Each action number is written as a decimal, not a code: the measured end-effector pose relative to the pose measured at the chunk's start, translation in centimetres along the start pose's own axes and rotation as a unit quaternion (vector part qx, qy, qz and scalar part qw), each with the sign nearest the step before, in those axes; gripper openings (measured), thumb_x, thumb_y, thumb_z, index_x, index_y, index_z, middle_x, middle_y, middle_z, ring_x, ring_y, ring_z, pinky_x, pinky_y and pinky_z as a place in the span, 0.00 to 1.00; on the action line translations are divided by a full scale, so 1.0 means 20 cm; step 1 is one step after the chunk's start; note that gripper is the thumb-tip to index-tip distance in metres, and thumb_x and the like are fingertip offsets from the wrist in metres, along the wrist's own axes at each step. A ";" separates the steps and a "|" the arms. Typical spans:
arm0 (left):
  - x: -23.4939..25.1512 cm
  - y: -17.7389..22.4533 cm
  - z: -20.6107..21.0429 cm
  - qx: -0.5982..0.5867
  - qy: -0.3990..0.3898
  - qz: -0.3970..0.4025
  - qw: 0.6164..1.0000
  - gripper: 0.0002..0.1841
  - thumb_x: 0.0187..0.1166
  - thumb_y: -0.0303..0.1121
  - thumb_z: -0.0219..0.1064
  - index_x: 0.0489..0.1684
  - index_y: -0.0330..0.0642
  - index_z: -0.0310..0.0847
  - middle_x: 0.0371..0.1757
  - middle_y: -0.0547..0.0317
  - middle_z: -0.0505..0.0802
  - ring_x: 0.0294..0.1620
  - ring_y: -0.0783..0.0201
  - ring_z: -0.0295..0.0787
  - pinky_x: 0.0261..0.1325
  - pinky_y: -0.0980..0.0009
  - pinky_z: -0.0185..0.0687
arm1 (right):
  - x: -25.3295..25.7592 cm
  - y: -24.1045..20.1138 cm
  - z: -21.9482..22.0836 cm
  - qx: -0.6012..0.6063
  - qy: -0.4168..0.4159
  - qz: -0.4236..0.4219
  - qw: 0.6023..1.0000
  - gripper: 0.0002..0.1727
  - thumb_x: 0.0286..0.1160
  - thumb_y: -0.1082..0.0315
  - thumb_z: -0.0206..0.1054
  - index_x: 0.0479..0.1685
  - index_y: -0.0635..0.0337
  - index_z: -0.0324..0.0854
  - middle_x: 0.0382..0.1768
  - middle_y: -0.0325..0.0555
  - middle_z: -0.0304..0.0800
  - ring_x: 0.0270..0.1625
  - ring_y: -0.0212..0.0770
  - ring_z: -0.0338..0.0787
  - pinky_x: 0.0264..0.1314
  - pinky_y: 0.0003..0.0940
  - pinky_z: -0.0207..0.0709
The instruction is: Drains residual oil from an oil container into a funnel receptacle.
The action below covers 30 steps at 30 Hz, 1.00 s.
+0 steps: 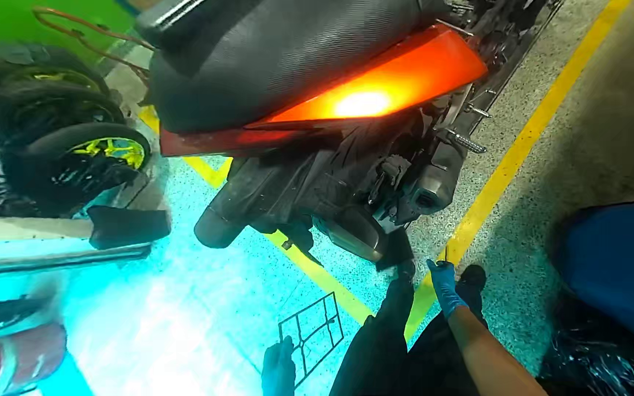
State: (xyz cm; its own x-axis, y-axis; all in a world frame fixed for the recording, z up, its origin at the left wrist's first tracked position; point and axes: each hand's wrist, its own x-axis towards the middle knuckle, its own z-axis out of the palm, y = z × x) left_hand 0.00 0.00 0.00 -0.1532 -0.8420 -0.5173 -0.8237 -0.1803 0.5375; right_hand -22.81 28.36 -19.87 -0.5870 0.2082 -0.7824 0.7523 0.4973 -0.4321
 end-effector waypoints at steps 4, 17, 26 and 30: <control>0.02 0.17 0.10 -0.040 -0.098 -0.036 0.994 0.16 0.88 0.41 0.61 0.61 0.38 0.78 0.30 0.61 0.80 0.19 0.71 0.68 0.22 0.72 0.66 | -0.05 0.16 -0.29 -0.036 0.074 -0.008 0.997 0.27 0.81 0.55 0.66 0.70 0.66 0.78 0.64 0.63 0.87 0.68 0.59 0.86 0.71 0.60 0.78; -0.69 0.84 0.76 -0.218 -0.497 0.004 0.840 0.19 0.96 0.32 0.43 0.66 0.33 0.79 0.59 0.47 0.93 0.48 0.58 0.94 0.46 0.66 0.91 | -0.96 0.19 -1.10 0.137 0.255 -0.211 0.934 0.23 0.89 0.62 0.55 0.73 0.64 0.82 0.64 0.56 0.90 0.61 0.45 0.92 0.67 0.44 0.84; -1.52 0.98 1.19 -0.284 -0.702 0.076 0.649 0.48 0.73 0.59 0.74 0.83 0.31 0.60 0.73 0.49 0.86 0.72 0.57 0.85 0.77 0.58 0.80 | -1.13 -0.08 -1.29 -0.112 0.423 -0.398 0.806 0.20 0.80 0.58 0.64 0.67 0.47 0.89 0.40 0.46 0.94 0.39 0.47 0.93 0.38 0.45 0.86; -1.72 1.01 1.42 -0.246 -0.781 0.148 0.555 0.43 0.71 0.59 0.74 0.81 0.38 0.72 0.79 0.45 0.82 0.81 0.49 0.77 0.85 0.51 0.68 | -1.17 -0.06 -1.63 -0.123 0.405 -0.359 0.832 0.20 0.76 0.65 0.67 0.67 0.48 0.90 0.42 0.48 0.95 0.42 0.52 0.94 0.40 0.48 0.86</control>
State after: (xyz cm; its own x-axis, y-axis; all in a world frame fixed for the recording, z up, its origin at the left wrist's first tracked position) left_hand -26.74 39.81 9.79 -0.8442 0.5272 -0.0975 -0.4472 -0.5920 0.6705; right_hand -19.74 50.35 13.53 -0.9427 0.2324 0.2394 0.0954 0.8753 -0.4740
